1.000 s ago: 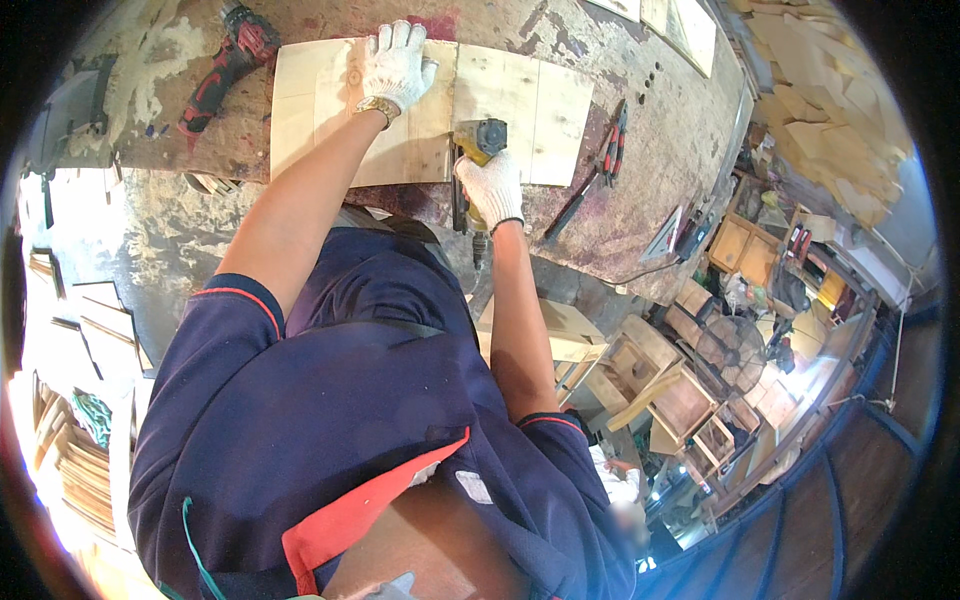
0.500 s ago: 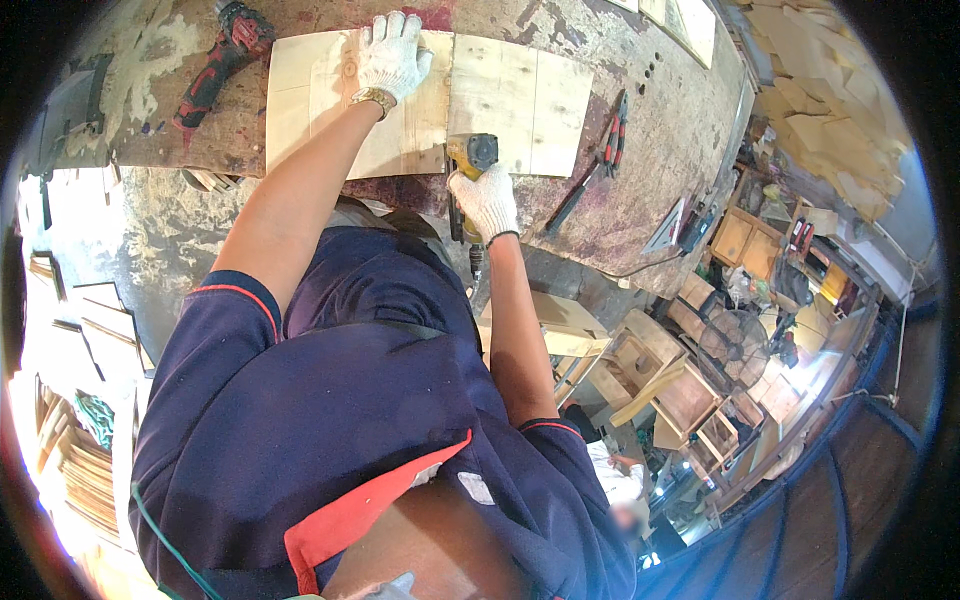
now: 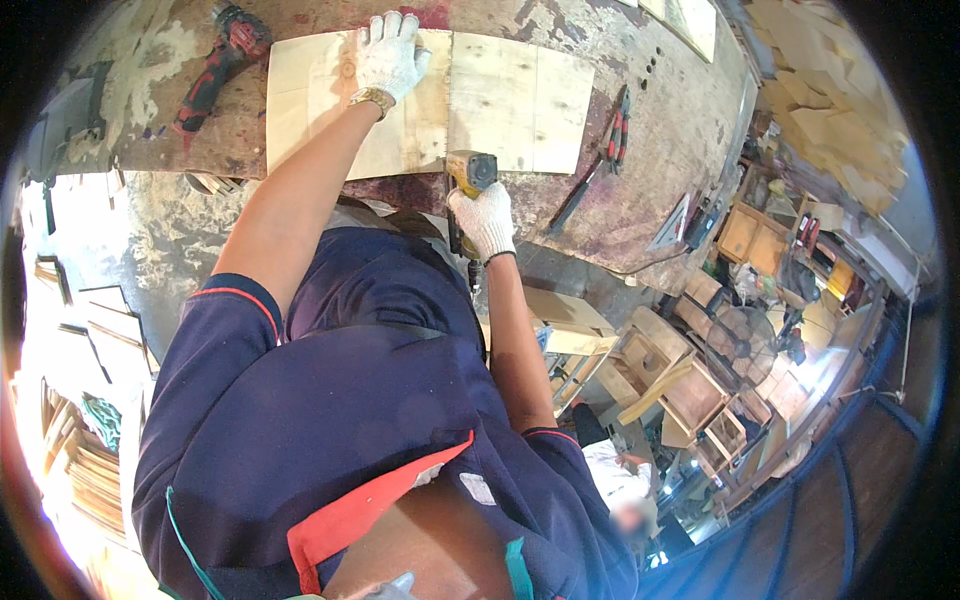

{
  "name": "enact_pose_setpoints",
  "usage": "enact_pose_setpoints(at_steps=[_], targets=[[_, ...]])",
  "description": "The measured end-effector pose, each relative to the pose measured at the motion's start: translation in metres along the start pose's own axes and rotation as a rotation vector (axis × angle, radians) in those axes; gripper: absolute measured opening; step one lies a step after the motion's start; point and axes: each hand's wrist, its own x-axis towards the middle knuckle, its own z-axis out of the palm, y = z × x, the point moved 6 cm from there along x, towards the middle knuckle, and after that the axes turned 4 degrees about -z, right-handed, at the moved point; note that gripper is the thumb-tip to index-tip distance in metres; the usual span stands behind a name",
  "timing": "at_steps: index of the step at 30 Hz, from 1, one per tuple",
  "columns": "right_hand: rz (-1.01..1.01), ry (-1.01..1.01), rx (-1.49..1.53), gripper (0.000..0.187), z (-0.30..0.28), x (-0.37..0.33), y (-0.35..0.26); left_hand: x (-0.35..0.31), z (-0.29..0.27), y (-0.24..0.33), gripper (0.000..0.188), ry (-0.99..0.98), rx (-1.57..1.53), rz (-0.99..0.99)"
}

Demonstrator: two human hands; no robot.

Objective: The person aligns and staples wooden boards together on a workbench, then marks them with a pen. They later move to a table saw and cut the assembled boards.

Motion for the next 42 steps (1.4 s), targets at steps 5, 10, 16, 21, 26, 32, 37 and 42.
enact_pose_setpoints(at_steps=[5, 10, 16, 21, 26, 32, 37, 42], targets=[[-0.092, 0.059, 0.002, 0.029, 0.004, 0.001, 0.002, 0.001, -0.001, 0.000, 0.049, 0.008, -0.013, -0.002], [-0.095, 0.095, -0.032, 0.032, 0.003, 0.000, 0.000, 0.000, -0.001, 0.001, 0.052, -0.021, 0.003, -0.004], [-0.148, 0.125, 0.138, 0.023, -0.011, 0.015, -0.020, -0.006, -0.007, -0.001, 0.055, -0.021, 0.010, -0.024], [-0.228, 0.093, 0.431, 0.018, -0.019, 0.042, -0.049, -0.033, -0.020, -0.005, 0.054, -0.022, 0.005, -0.090], [-0.300, 0.051, 0.308, 0.019, -0.023, 0.060, -0.076, -0.038, -0.027, -0.007, 0.051, 0.017, -0.045, -0.106], [-0.253, 0.012, 0.091, 0.020, -0.021, 0.073, -0.087, -0.037, -0.029, -0.007, 0.048, 0.043, -0.074, -0.114], [-0.296, 0.047, 0.130, 0.023, -0.022, 0.081, -0.094, -0.037, -0.030, -0.007, 0.047, 0.053, -0.085, -0.141], [-0.348, 0.062, 0.020, 0.025, -0.020, 0.095, -0.101, -0.037, -0.033, -0.006, 0.047, 0.059, -0.110, -0.136]])
